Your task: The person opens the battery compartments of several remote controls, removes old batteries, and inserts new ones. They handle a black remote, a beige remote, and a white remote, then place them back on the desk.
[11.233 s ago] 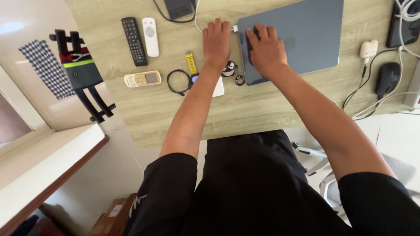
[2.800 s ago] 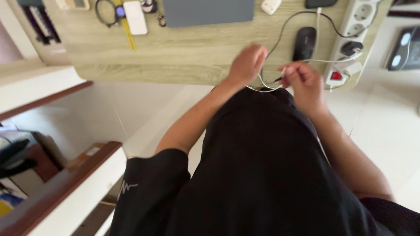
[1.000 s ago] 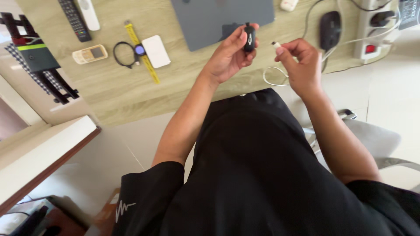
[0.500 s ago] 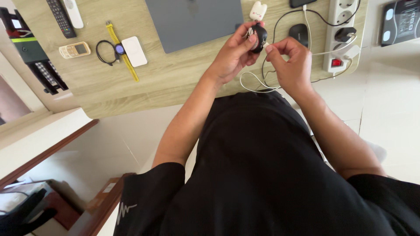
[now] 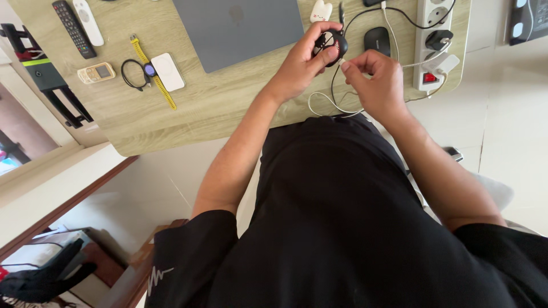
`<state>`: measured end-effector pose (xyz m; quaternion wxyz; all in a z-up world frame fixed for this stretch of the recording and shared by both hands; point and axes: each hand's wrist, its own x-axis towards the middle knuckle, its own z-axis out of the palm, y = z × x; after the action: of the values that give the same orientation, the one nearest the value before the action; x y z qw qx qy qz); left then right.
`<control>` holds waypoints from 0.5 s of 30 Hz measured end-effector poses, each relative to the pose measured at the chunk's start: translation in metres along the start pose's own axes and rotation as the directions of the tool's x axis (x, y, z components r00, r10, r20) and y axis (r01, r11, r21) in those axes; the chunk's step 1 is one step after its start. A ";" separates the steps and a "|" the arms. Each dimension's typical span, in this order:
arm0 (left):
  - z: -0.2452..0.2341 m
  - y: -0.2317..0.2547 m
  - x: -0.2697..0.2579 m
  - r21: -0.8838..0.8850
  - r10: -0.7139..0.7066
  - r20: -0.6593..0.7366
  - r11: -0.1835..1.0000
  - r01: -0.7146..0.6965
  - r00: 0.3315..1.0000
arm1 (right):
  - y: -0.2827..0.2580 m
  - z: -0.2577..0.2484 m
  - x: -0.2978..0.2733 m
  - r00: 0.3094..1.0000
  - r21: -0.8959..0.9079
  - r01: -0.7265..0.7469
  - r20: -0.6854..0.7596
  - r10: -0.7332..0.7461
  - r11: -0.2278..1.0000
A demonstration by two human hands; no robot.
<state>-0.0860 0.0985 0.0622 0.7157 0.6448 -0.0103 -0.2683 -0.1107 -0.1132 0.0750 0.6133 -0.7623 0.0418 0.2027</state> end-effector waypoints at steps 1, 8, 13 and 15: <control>0.001 0.000 0.002 -0.018 -0.022 -0.001 1.000 0.022 1.000 | 0.002 -0.001 0.001 1.000 0.072 -0.021 0.013 0.021 0.997; 0.005 -0.002 0.008 -0.089 -0.139 -0.027 0.987 0.136 0.990 | 0.009 -0.001 0.006 0.993 0.165 -0.105 -0.032 0.112 0.981; 0.009 -0.007 0.010 -0.122 -0.090 -0.072 0.989 0.081 0.993 | 0.007 0.009 0.007 0.985 0.242 -0.144 -0.061 0.163 0.960; 0.010 -0.010 0.009 -0.127 -0.091 -0.071 0.989 0.081 0.993 | 0.007 0.010 0.007 0.983 0.225 -0.161 -0.052 0.176 0.961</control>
<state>-0.0856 0.0855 0.0513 0.7420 0.6087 0.0618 -0.2740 -0.1095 -0.1039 0.0646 0.6724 -0.6902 0.1505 0.2210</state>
